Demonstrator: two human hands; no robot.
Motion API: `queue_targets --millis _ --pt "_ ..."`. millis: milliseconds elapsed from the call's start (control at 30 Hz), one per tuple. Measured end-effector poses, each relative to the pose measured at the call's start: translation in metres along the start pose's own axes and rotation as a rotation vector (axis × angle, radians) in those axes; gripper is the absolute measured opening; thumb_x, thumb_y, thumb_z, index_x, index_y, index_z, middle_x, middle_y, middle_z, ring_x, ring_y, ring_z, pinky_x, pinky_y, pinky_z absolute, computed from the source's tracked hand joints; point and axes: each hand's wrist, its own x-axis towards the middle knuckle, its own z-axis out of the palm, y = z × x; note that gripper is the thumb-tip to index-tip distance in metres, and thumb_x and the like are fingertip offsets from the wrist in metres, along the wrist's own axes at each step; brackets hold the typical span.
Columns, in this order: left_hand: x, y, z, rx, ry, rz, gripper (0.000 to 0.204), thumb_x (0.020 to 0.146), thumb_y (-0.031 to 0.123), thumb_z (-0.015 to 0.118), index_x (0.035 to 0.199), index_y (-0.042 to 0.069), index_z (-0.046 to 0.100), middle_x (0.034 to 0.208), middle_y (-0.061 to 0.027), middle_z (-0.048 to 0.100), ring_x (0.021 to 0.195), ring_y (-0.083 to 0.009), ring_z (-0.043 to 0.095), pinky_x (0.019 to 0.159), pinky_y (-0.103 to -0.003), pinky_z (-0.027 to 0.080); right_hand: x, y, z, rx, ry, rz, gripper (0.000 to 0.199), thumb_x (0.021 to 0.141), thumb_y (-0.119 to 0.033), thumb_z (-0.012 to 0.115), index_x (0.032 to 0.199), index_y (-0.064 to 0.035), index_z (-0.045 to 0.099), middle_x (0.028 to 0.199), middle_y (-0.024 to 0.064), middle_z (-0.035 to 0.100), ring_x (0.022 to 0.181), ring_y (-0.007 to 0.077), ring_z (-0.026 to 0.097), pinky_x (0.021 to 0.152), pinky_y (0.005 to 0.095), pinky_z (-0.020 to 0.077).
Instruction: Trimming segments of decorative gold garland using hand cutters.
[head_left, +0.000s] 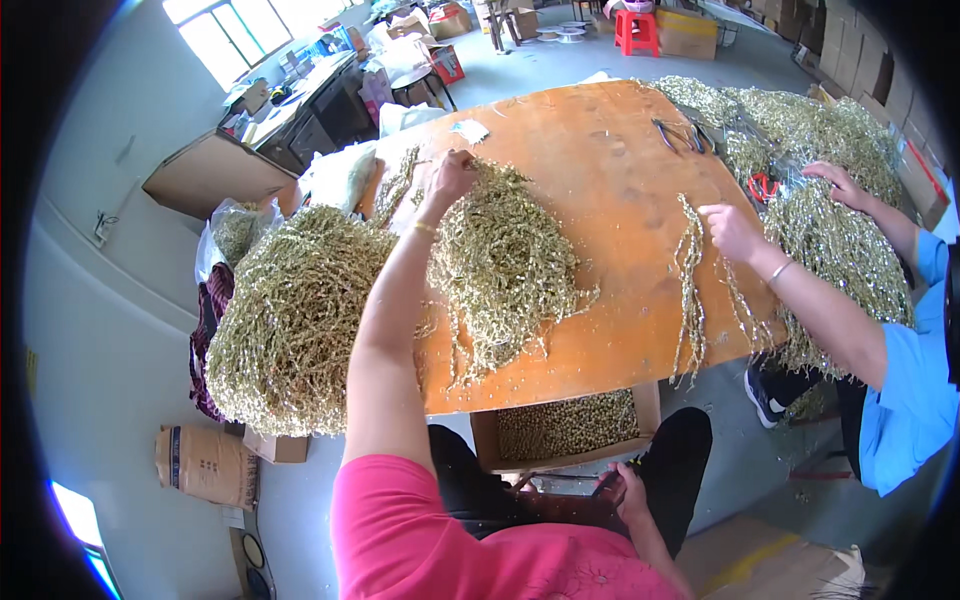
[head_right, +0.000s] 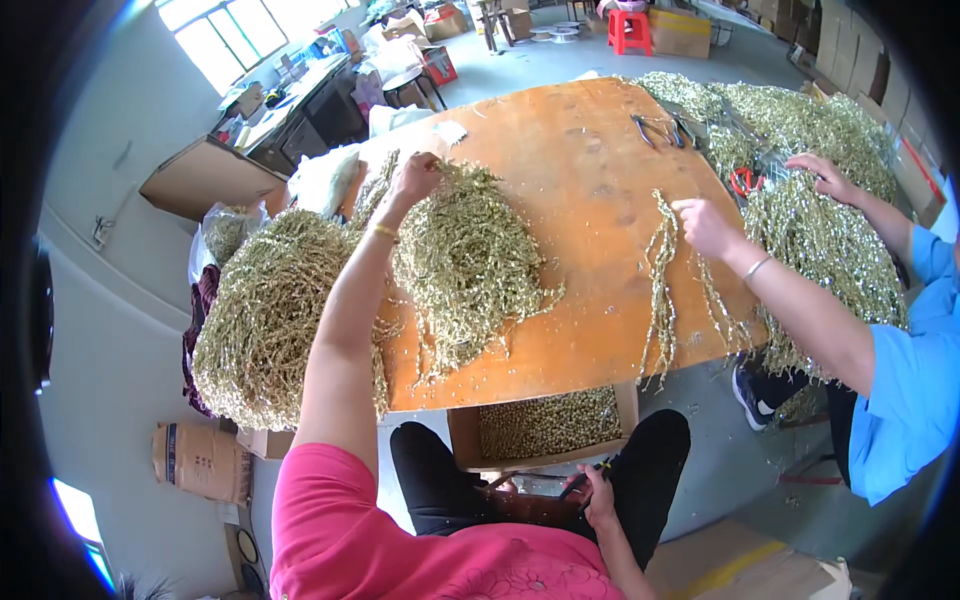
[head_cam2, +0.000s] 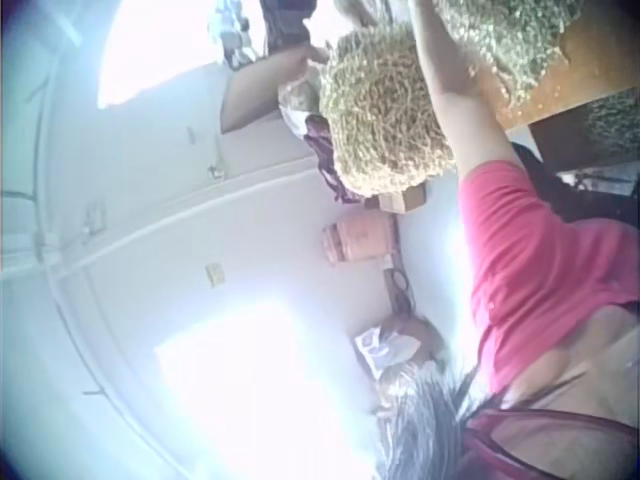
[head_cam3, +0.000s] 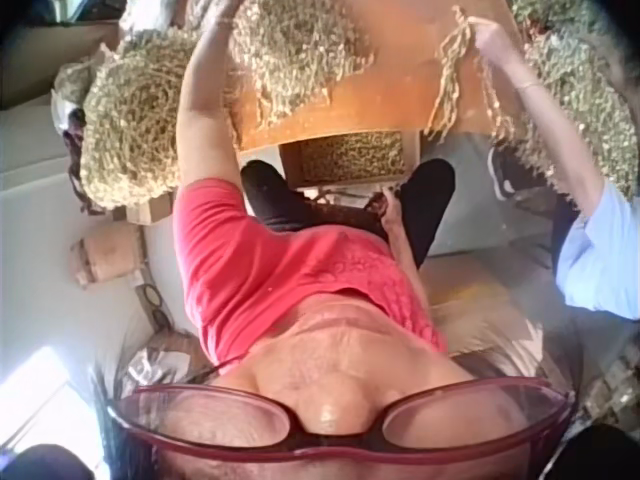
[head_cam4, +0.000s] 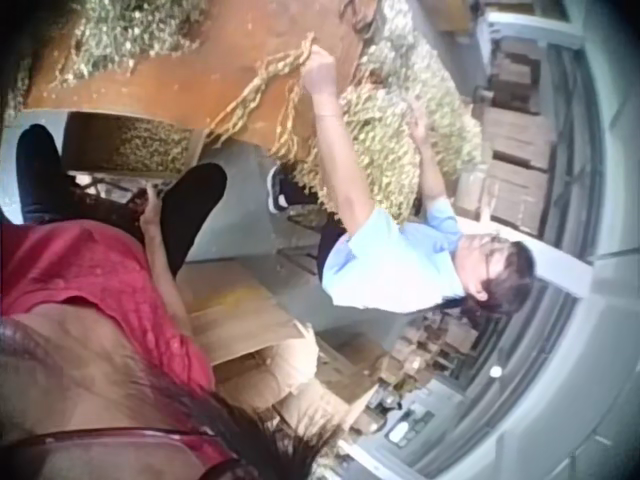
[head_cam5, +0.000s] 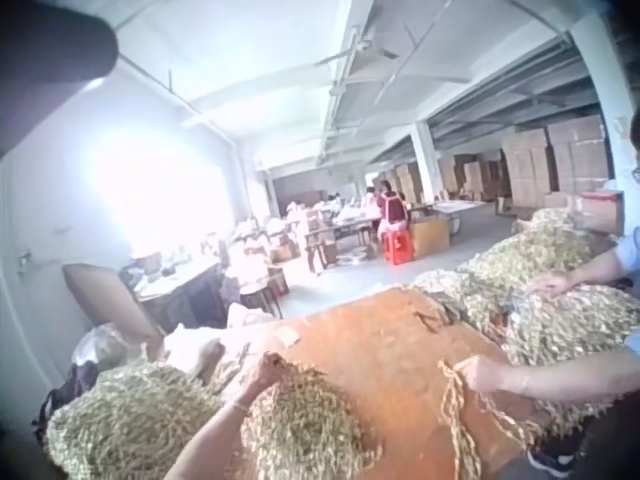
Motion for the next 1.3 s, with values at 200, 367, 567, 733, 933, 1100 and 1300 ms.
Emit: queue_targets --millis 200,367,567,733,933,1100,1300 --pt "-0.099 0.055 -0.07 -0.015 0.141 0.249 0.015 0.069 0.014 0.062 0.081 0.004 0.06 0.076 -0.0124 0.058 0.07 -0.0264 0.058 0.062 -0.035 0.046 0.006 0.007 -0.005 -0.011 0.03 0.045 0.031 0.082 -0.032 0.052 0.099 -0.0067 0.051 0.078 0.0071 0.057 0.072 0.0213 0.059 0.061 0.0315 0.0477" --pt "-0.211 0.077 -0.066 0.089 0.162 0.502 0.011 0.068 -0.006 0.059 0.076 0.001 0.057 0.074 -0.0094 0.055 0.064 -0.0199 0.054 0.056 -0.028 0.047 0.0 0.0 0.007 -0.078 0.027 0.056 0.033 0.083 -0.035 0.051 0.102 -0.0075 0.051 0.079 0.006 0.057 0.074 0.0194 0.06 0.058 0.0281 0.0469" --pt "-0.299 0.087 -0.035 0.023 -0.158 0.325 0.053 0.066 -0.006 0.053 0.117 0.007 0.045 0.119 -0.0154 0.04 0.096 -0.0273 0.051 0.076 -0.035 0.046 0.009 0.004 0.003 -0.112 -0.006 0.029 0.031 0.084 -0.034 0.049 0.101 -0.0081 0.049 0.08 0.0072 0.059 0.075 0.0214 0.06 0.058 0.0296 0.0488" --pt "-0.33 0.071 -0.045 0.021 -0.176 0.29 0.039 0.069 -0.002 0.053 0.107 0.007 0.052 0.117 -0.0127 0.047 0.102 -0.0274 0.05 0.08 -0.035 0.042 0.005 0.002 0.0 -0.078 -0.035 0.019 0.031 0.083 -0.034 0.05 0.101 -0.0079 0.05 0.079 0.0072 0.059 0.075 0.0216 0.06 0.059 0.0304 0.0486" --pt "-0.293 0.066 -0.049 0.093 0.192 0.219 0.026 0.073 0.01 0.061 0.099 0.007 0.055 0.089 -0.009 0.057 0.073 -0.0266 0.054 0.066 -0.036 0.042 0.005 0.003 0.002 -0.094 -0.026 0.014 0.034 0.082 -0.035 0.051 0.102 -0.0075 0.05 0.079 0.0066 0.058 0.075 0.0218 0.06 0.061 0.031 0.0482" --pt "-0.282 0.042 -0.018 -0.015 0.042 0.042 0.019 0.071 0.012 0.064 0.087 0.008 0.055 0.082 -0.0086 0.055 0.067 -0.0227 0.055 0.061 -0.032 0.043 0.008 0.005 0.0 -0.138 -0.027 0.051 0.03 0.084 -0.033 0.049 0.1 -0.0085 0.05 0.078 0.0067 0.059 0.075 0.0207 0.06 0.06 0.0303 0.0493" --pt "-0.283 0.018 -0.059 0.033 0.3 0.062 0.013 0.069 0.002 0.061 0.071 0.009 0.051 0.07 -0.0035 0.057 0.061 -0.0159 0.05 0.061 -0.03 0.043 0.002 0.004 -0.001 -0.081 -0.004 0.023 0.029 0.085 -0.033 0.048 0.1 -0.0084 0.05 0.078 0.0067 0.059 0.074 0.0209 0.06 0.06 0.0298 0.0493"
